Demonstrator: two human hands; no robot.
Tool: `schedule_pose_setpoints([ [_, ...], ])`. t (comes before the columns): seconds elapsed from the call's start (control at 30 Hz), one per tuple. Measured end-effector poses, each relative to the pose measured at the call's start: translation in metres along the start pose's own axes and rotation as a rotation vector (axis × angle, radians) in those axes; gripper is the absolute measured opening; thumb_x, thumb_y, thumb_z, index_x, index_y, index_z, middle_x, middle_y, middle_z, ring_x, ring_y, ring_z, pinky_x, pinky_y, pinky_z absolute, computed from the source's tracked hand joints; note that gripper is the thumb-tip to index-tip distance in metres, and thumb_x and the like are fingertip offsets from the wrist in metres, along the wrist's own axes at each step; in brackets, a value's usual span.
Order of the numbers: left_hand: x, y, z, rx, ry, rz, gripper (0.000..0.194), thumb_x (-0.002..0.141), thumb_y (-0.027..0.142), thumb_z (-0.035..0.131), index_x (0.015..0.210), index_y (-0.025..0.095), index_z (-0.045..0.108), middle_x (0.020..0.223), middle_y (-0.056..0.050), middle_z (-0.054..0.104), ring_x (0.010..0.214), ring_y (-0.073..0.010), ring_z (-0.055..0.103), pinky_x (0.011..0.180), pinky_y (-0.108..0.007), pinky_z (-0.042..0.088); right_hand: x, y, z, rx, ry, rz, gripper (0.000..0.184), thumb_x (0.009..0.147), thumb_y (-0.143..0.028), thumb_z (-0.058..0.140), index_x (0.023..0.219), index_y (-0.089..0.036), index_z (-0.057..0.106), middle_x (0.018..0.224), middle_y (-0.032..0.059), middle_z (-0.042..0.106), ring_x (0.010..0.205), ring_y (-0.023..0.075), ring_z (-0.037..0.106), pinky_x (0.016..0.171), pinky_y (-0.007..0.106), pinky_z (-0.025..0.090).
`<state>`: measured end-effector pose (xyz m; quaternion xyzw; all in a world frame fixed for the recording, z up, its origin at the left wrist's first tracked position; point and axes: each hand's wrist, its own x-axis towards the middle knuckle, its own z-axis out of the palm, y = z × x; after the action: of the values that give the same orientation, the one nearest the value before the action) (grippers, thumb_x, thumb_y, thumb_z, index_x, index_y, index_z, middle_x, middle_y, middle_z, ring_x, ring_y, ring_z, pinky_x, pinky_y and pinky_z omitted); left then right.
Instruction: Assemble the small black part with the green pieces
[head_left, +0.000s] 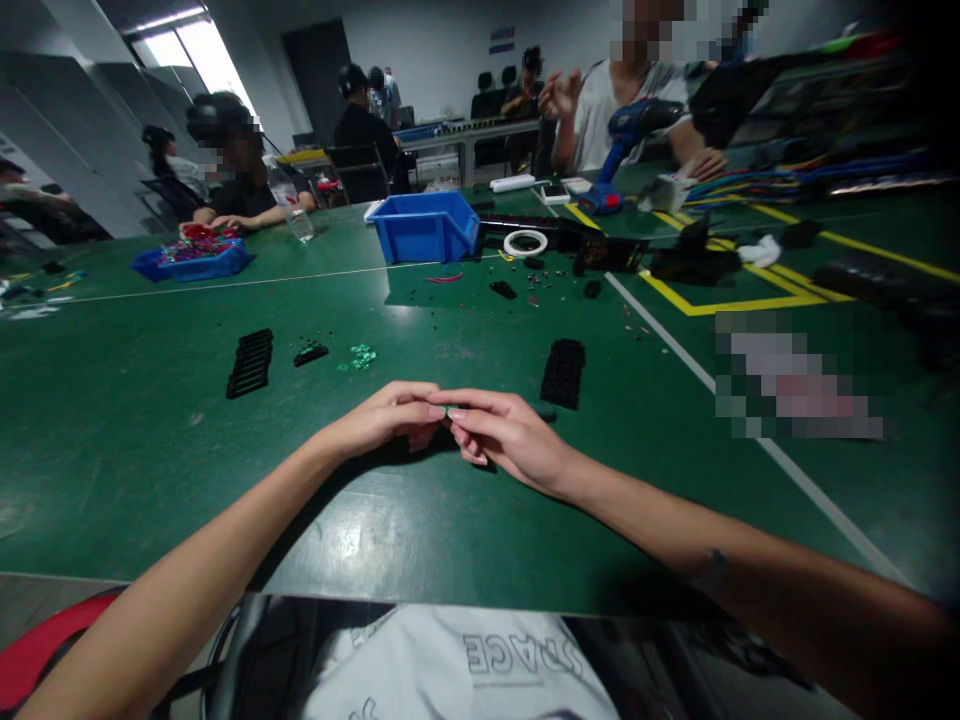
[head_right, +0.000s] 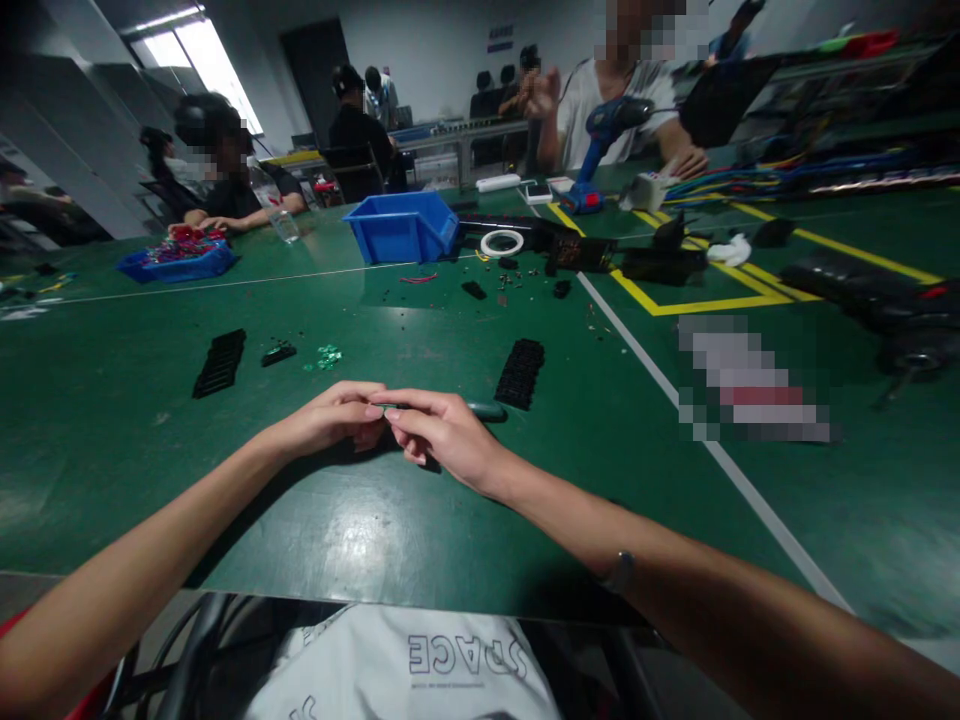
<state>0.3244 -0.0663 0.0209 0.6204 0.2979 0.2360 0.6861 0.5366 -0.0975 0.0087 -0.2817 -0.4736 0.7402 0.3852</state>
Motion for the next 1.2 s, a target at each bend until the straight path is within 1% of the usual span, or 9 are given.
schedule_pose_setpoints([
  [0.2, -0.0003, -0.0011, 0.0010, -0.071, 0.015, -0.005, 0.018, 0.092, 0.030, 0.065, 0.090, 0.013, 0.060, 0.070, 0.000, 0.058, 0.057, -0.0104, 0.053, 0.054, -0.023, 0.041, 0.0006, 0.0027, -0.0045, -0.090, -0.011, -0.050, 0.041, 0.088, -0.033, 0.069, 0.126, -0.019, 0.073, 0.069, -0.0006, 0.056, 0.057, 0.0091, 0.049, 0.049, 0.022, 0.037],
  [0.57, 0.0000, 0.0009, 0.0020, -0.003, 0.021, 0.011, 0.019, 0.092, 0.031, 0.064, 0.088, 0.013, 0.060, 0.074, -0.002, 0.061, 0.058, -0.0100, 0.050, 0.054, -0.023, 0.038, 0.0024, 0.0053, -0.0081, -0.201, -0.013, -0.106, 0.041, 0.090, -0.034, 0.066, 0.127, -0.019, 0.073, 0.070, 0.0006, 0.059, 0.057, 0.0096, 0.051, 0.049, 0.022, 0.037],
  [0.77, 0.0005, -0.0012, 0.0017, 0.012, 0.032, 0.011, 0.020, 0.092, 0.031, 0.064, 0.088, 0.012, 0.061, 0.073, -0.001, 0.059, 0.058, -0.0096, 0.048, 0.054, -0.024, 0.036, 0.0022, 0.0060, -0.0084, -0.201, -0.010, -0.106, 0.041, 0.090, -0.034, 0.065, 0.126, -0.018, 0.073, 0.069, 0.0005, 0.058, 0.057, 0.0096, 0.050, 0.049, 0.022, 0.035],
  [0.93, 0.0022, -0.0044, 0.0025, -0.002, 0.049, 0.017, 0.020, 0.091, 0.031, 0.065, 0.084, 0.014, 0.060, 0.068, 0.001, 0.055, 0.056, -0.0093, 0.045, 0.053, -0.024, 0.035, 0.0023, 0.0055, -0.0082, -0.180, -0.001, -0.089, 0.040, 0.088, -0.033, 0.066, 0.124, -0.017, 0.074, 0.068, 0.0000, 0.056, 0.057, 0.0092, 0.048, 0.049, 0.022, 0.034],
  [1.2, 0.0026, -0.0051, 0.0068, -0.010, 0.109, 0.014, 0.020, 0.088, 0.032, 0.066, 0.082, 0.013, 0.061, 0.065, 0.002, 0.052, 0.056, -0.0094, 0.044, 0.054, -0.024, 0.034, 0.0031, 0.0049, -0.0076, -0.121, 0.002, -0.071, 0.039, 0.087, -0.031, 0.067, 0.122, -0.017, 0.074, 0.068, -0.0003, 0.056, 0.057, 0.0091, 0.046, 0.050, 0.023, 0.033],
])
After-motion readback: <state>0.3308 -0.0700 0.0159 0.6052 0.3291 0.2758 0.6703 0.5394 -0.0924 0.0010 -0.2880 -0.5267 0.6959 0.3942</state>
